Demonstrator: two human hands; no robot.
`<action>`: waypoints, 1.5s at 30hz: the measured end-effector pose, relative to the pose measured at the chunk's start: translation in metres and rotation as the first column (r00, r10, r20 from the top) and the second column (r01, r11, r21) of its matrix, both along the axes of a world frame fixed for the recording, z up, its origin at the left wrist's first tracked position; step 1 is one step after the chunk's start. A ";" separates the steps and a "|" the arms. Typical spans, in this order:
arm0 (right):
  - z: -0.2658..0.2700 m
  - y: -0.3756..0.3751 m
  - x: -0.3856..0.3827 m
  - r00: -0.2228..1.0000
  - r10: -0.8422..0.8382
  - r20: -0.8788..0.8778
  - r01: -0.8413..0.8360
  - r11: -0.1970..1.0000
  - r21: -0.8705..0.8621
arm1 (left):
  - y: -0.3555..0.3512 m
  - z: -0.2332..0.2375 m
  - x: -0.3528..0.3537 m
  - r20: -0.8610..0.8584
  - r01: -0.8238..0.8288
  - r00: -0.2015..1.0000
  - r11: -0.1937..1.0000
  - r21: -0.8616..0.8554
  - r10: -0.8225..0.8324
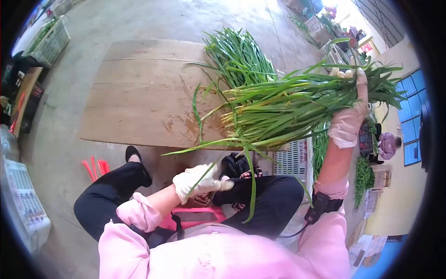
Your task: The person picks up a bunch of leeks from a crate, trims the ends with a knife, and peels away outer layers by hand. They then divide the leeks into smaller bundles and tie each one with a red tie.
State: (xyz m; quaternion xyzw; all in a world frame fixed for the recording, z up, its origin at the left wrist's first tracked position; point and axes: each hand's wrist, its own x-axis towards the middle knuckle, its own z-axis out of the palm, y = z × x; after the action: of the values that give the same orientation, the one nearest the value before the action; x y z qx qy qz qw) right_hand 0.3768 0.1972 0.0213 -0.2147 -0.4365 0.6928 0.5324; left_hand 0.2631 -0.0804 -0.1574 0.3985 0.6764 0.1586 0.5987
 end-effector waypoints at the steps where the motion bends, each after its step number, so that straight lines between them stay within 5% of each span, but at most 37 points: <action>1: -0.004 -0.001 0.000 0.999 -0.009 -0.037 0.013 0.993 0.113 | -0.006 -0.005 0.014 -0.131 -0.176 0.969 0.959 0.222 0.208; 2: -0.001 -0.004 0.001 0.999 -0.011 -0.038 0.015 0.993 0.116 | -0.013 -0.011 0.027 -0.207 -0.296 0.882 0.840 0.454 0.423; 5: 0.011 -0.023 -0.003 0.998 -0.052 -0.043 0.057 0.991 0.119 | -0.007 0.025 0.030 -0.222 -0.112 0.716 0.423 0.899 0.662; 8: 0.013 -0.038 -0.004 0.999 -0.051 -0.019 0.054 0.978 0.201 | 0.012 0.029 0.034 0.031 -0.307 0.619 0.206 0.929 0.784; 10: 0.015 -0.047 -0.001 1.000 -0.018 -0.006 0.019 0.974 0.226 | 0.027 0.022 0.025 0.194 -0.285 0.561 -0.032 0.958 0.805; 11: 0.016 -0.049 0.000 1.000 -0.003 -0.008 0.005 0.976 0.218 | 0.028 0.019 0.019 0.413 -0.526 0.586 -0.060 0.848 0.697; 12: 0.017 -0.051 0.001 1.000 0.012 -0.010 -0.009 0.977 0.211 | 0.024 0.022 0.014 0.619 -0.731 0.543 -0.044 0.681 0.568; 15: 0.021 -0.057 0.006 1.000 0.020 -0.018 -0.015 0.967 0.254 | 0.006 -0.008 0.003 0.541 -0.713 0.497 -0.036 0.700 0.679; 18: 0.023 -0.052 0.012 0.994 0.075 -0.083 -0.054 0.972 0.229 | -0.019 -0.045 -0.015 0.292 -0.542 0.490 0.025 0.840 0.821; 21: 0.025 -0.054 0.021 0.989 0.096 -0.115 -0.070 0.975 0.213 | -0.043 -0.064 -0.026 -0.192 -0.339 0.393 0.337 0.878 0.899; 22: 0.026 -0.052 0.016 0.987 0.103 -0.123 -0.075 0.974 0.216 | -0.047 -0.075 -0.035 -0.295 -0.383 0.384 0.442 0.811 0.875; 24: 0.034 -0.048 0.018 0.978 0.169 -0.124 -0.135 0.960 0.247 | -0.070 -0.100 -0.050 -0.446 -0.460 0.433 0.617 0.638 0.783; 26: 0.047 -0.045 0.023 0.967 0.212 -0.142 -0.172 0.953 0.250 | -0.101 -0.133 -0.065 -0.654 -0.330 0.528 0.840 0.431 0.543; 27: 0.047 -0.041 0.026 0.973 0.208 -0.095 -0.171 0.938 0.302 | -0.107 -0.103 -0.063 -0.609 -0.372 0.672 0.903 0.214 0.421; 28: 0.048 -0.043 0.024 0.978 0.197 -0.069 -0.163 0.927 0.336 | -0.107 -0.083 -0.064 -0.626 -0.245 0.741 0.966 0.087 0.244; 30: 0.043 -0.047 0.024 0.986 0.167 -0.006 -0.151 0.906 0.395 | -0.090 -0.029 -0.065 -0.568 -0.221 0.799 0.975 0.031 0.199; 32: 0.039 -0.045 0.022 0.989 0.140 0.045 -0.147 0.918 0.369 | -0.074 0.004 -0.062 -0.541 -0.250 0.712 0.882 0.400 0.448; 34: 0.031 -0.046 0.018 0.983 0.171 0.061 -0.181 0.914 0.363 | -0.049 0.058 -0.055 -0.328 -0.243 0.738 0.686 0.686 0.590; 36: 0.021 -0.063 0.011 0.985 0.165 0.050 -0.169 0.871 0.460 | 0.000 0.011 -0.060 -0.199 -0.204 0.506 0.341 0.918 0.839; 39: 0.017 -0.072 0.009 0.960 0.275 0.048 -0.271 0.876 0.400 | 0.012 0.058 -0.049 0.176 -0.400 0.765 0.243 0.884 0.619; 43: 0.018 -0.073 0.013 0.907 0.413 0.084 -0.415 0.842 0.344 | -0.004 -0.003 -0.077 -0.063 -0.240 0.608 0.259 0.936 0.791; 45: 0.013 -0.067 0.010 0.950 0.307 0.055 -0.309 0.901 0.305 | -0.032 -0.021 -0.079 -0.276 -0.207 0.492 0.419 0.884 0.826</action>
State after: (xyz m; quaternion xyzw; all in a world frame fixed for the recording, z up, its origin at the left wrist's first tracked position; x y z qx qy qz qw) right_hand 0.3872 0.1303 0.0341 -0.0590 -0.5696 0.6904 0.4421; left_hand 0.1838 -0.1121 -0.1781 0.3790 0.8034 0.4588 -0.0186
